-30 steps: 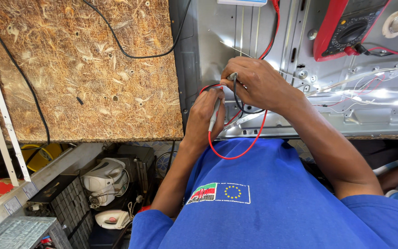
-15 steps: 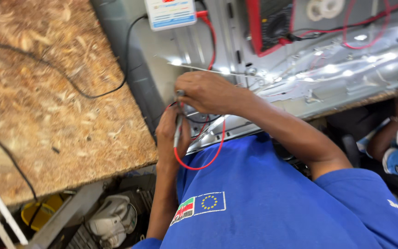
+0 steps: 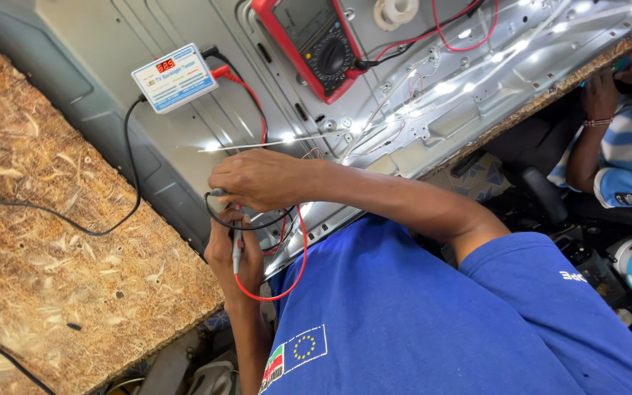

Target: The person uses a multimeter to test the electrical continuity of LED strips attached to the back of a disassembled television. They connect the multimeter probes to various points on the LED strips and wires, checking for readings on the multimeter display.

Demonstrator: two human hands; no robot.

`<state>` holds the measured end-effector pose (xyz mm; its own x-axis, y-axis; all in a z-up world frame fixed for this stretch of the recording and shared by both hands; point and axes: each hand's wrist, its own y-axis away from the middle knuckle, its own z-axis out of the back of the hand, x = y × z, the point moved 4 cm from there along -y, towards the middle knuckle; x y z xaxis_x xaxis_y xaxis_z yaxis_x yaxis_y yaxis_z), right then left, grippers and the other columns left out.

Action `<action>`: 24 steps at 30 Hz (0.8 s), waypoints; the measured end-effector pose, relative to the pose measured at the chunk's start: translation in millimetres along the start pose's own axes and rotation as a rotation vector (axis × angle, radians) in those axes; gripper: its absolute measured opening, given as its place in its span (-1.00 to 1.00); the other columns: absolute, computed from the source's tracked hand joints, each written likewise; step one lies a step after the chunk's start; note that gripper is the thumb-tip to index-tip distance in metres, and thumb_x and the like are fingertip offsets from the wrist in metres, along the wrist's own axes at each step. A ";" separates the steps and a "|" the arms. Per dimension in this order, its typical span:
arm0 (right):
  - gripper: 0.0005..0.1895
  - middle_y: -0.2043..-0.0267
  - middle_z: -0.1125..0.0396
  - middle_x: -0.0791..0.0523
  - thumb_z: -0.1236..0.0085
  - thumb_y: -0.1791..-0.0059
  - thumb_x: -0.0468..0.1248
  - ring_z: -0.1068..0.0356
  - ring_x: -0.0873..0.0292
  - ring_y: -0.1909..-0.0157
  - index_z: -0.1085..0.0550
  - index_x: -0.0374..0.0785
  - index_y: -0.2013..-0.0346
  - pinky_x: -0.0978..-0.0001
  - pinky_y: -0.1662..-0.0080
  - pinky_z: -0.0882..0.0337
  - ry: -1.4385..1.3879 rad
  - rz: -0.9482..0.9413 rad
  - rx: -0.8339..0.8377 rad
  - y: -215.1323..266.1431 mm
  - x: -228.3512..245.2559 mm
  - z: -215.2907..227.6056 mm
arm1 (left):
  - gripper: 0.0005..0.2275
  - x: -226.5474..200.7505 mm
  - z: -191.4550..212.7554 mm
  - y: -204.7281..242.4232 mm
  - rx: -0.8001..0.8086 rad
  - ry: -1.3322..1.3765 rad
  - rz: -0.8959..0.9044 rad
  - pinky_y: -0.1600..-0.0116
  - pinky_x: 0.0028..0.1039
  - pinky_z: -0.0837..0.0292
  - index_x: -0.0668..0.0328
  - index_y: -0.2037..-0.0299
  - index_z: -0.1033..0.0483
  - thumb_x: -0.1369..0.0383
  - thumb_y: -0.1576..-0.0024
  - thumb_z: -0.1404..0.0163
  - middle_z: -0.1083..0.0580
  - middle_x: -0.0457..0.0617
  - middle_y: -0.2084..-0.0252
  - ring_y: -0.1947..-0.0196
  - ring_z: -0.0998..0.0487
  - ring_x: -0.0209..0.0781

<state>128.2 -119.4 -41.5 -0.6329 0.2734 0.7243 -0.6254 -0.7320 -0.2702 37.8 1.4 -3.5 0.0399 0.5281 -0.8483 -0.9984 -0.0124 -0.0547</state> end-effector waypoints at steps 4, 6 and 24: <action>-0.85 0.33 -0.29 0.07 0.03 -0.13 -0.18 -0.41 -0.15 0.22 -0.35 -0.20 0.19 0.03 0.15 -0.44 -0.018 -0.007 0.021 -1.5 1.2 4.0 | -0.97 4.8 -1.3 3.4 0.009 -0.011 0.017 0.35 -0.17 -0.42 0.16 0.19 -0.42 0.49 -0.28 0.01 -0.45 0.19 0.37 0.38 -0.49 0.45; -0.85 0.34 -0.29 0.09 0.05 -0.14 -0.21 -0.42 -0.11 0.25 -0.37 -0.22 0.20 0.07 0.16 -0.44 -0.024 -0.008 0.037 -2.7 5.1 10.7 | -0.97 3.4 -1.5 2.9 -0.001 -0.021 0.025 0.38 -0.20 -0.41 0.16 0.18 -0.42 0.48 -0.29 0.00 -0.45 0.17 0.41 0.42 -0.49 0.42; -0.81 0.25 -0.35 -0.16 0.00 -0.13 -0.28 -0.39 -0.37 0.12 -0.38 -0.41 0.14 -0.17 0.05 -0.43 -0.188 0.019 0.043 -2.4 2.2 11.7 | -1.00 12.1 -1.4 6.7 -0.018 -0.006 0.010 0.32 -0.08 -0.44 0.26 0.24 -0.44 0.52 -0.21 0.01 -0.48 0.31 0.37 0.35 -0.51 0.49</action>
<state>133.7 -124.3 -31.8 -0.5456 0.1402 0.8263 -0.5913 -0.7630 -0.2610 31.7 6.5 -14.9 0.0298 0.5332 -0.8454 -0.9979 -0.0331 -0.0561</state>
